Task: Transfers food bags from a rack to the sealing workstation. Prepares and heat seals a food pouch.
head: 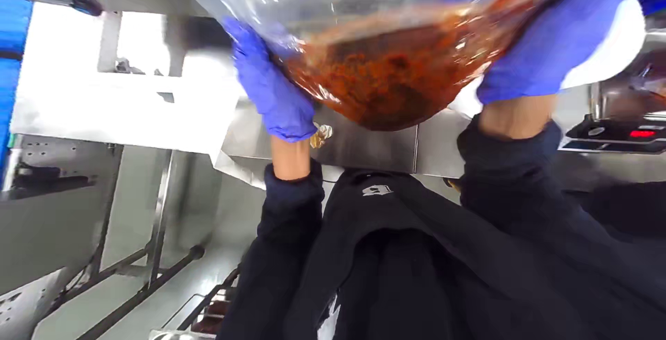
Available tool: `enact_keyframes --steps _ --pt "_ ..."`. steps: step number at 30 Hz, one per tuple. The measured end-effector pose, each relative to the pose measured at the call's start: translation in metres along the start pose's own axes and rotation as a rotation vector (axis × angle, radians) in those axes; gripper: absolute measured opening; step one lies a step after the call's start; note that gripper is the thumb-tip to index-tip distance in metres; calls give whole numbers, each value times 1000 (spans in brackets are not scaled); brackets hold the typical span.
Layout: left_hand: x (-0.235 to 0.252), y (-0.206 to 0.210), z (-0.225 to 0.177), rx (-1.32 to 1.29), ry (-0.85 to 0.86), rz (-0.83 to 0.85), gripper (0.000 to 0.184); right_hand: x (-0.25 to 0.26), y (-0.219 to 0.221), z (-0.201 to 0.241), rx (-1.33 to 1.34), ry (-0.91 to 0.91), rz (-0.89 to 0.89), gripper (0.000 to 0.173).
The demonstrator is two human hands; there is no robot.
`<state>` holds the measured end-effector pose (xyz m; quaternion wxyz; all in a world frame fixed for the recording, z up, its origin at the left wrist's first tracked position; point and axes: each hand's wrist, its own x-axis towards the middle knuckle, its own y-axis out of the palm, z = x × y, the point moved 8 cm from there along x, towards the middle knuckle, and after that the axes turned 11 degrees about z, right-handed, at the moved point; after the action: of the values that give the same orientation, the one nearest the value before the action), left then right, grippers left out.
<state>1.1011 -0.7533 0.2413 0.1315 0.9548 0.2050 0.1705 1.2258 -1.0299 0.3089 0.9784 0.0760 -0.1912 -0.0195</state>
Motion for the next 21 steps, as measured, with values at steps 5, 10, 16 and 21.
enact_keyframes --steps 5,10,16,21 --pt "-26 -11 115 68 -524 -209 48 -67 -38 -114 -254 576 -44 46" --pt "-9 -9 117 35 -430 -237 47 -60 -58 -120 -149 570 78 39" --pt "9 -4 88 78 -307 81 37 -41 -61 -86 -51 542 306 26" --pt "10 3 67 498 -190 -287 36 -34 -36 -74 -231 391 105 35"
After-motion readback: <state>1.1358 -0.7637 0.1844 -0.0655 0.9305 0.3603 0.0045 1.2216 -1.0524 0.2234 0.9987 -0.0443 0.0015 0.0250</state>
